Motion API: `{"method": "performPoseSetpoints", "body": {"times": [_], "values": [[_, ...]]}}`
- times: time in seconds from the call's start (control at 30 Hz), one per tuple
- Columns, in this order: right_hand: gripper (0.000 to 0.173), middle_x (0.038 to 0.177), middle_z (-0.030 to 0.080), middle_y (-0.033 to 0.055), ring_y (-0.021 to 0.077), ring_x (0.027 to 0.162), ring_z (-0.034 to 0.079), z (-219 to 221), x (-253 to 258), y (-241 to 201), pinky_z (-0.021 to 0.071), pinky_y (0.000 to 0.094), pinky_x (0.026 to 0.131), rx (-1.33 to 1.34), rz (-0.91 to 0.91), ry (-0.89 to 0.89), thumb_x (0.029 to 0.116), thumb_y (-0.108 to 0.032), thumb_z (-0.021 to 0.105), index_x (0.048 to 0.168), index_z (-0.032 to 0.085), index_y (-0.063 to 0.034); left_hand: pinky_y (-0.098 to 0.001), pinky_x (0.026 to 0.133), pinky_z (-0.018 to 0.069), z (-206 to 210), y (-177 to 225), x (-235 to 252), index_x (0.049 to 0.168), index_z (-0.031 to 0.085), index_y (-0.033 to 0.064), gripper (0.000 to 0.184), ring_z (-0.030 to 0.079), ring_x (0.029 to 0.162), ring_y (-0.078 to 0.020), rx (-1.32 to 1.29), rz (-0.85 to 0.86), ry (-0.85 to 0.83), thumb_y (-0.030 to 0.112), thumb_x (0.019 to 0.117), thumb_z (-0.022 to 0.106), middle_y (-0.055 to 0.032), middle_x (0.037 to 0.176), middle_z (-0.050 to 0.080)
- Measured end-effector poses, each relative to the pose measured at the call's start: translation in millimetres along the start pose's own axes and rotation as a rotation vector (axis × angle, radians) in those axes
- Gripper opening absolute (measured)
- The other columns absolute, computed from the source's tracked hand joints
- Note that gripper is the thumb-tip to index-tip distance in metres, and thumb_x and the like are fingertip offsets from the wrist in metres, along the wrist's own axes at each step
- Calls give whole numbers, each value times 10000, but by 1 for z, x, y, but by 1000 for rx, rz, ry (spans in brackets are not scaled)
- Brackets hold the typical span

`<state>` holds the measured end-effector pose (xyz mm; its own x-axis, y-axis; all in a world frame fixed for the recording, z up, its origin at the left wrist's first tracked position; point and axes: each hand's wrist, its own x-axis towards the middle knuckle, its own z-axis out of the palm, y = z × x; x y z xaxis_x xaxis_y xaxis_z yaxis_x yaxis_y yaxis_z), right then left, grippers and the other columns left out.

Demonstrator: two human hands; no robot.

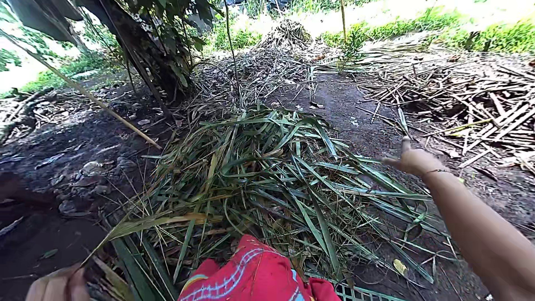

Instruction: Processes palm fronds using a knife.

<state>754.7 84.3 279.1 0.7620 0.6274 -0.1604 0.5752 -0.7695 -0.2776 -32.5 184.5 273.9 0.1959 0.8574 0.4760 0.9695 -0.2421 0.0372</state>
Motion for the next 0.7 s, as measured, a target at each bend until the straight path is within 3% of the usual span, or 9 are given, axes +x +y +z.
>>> {"method": "performPoseSetpoints", "body": {"times": [0.07,0.13,0.17,0.23,0.4,0.5,0.57,0.63,0.7], "values": [[867,1201,602,397,552,1113,591,19,-36,-36,427,711,968,185,-191,-110,948,-455,708,1564,319,16,-632,800,536,15,51,20,1139,631,-141,342,674,999,-525,-143,151,89,141,1069,450,-361,1139,651],[696,1055,673,199,284,861,627,38,-90,-87,515,497,810,435,-398,-232,988,-376,663,1539,407,-35,-615,670,552,30,112,41,1143,649,-125,324,707,848,-488,-227,263,182,106,1014,462,-331,1098,684],[616,983,665,85,136,727,576,50,-118,-111,501,348,681,595,-474,-288,1005,-328,628,1514,432,-43,-584,655,567,36,142,51,1140,660,-112,323,723,829,-449,-262,318,202,102,991,470,-300,1100,700],[547,962,675,-3,8,608,532,71,-164,-154,467,196,561,988,-581,-394,1010,-220,568,1493,427,-3,-528,706,604,44,196,69,1107,675,-102,288,746,875,-395,-330,430,200,75,962,501,-255,1133,716],[362,938,667,48,32,551,555,95,-206,-219,480,169,497,1694,-474,-257,1052,-96,461,1398,438,11,-557,871,580,45,287,96,1101,710,-21,209,702,1052,-429,-463,683,117,-7,930,590,-251,1257,664],[170,862,675,33,48,550,600,96,-202,-227,522,172,500,1933,-306,-85,1086,-70,402,1219,495,-19,-590,904,532,42,315,100,1138,725,55,250,672,1123,-399,-516,761,109,19,907,639,-195,1278,670],[135,840,688,9,50,583,628,98,-197,-221,543,178,529,1948,-369,3,1066,-38,418,1165,508,-28,-617,995,446,34,328,101,1263,675,44,329,634,1210,-333,-631,654,-62,200,978,628,-135,1319,664],[188,845,707,-17,44,617,647,100,-194,-216,555,182,558,1871,-531,58,1028,-11,458,1202,527,-24,-597,1107,349,23,339,106,1375,612,61,481,637,1200,-248,-823,443,-325,360,998,638,-92,1242,708],[241,866,726,-54,27,650,662,104,-192,-210,562,180,585,1759,-683,113,999,-12,496,1236,536,-23,-548,1084,375,22,348,113,1196,706,41,340,661,1057,-221,-1027,274,-515,309,993,659,-105,1063,734]]}}
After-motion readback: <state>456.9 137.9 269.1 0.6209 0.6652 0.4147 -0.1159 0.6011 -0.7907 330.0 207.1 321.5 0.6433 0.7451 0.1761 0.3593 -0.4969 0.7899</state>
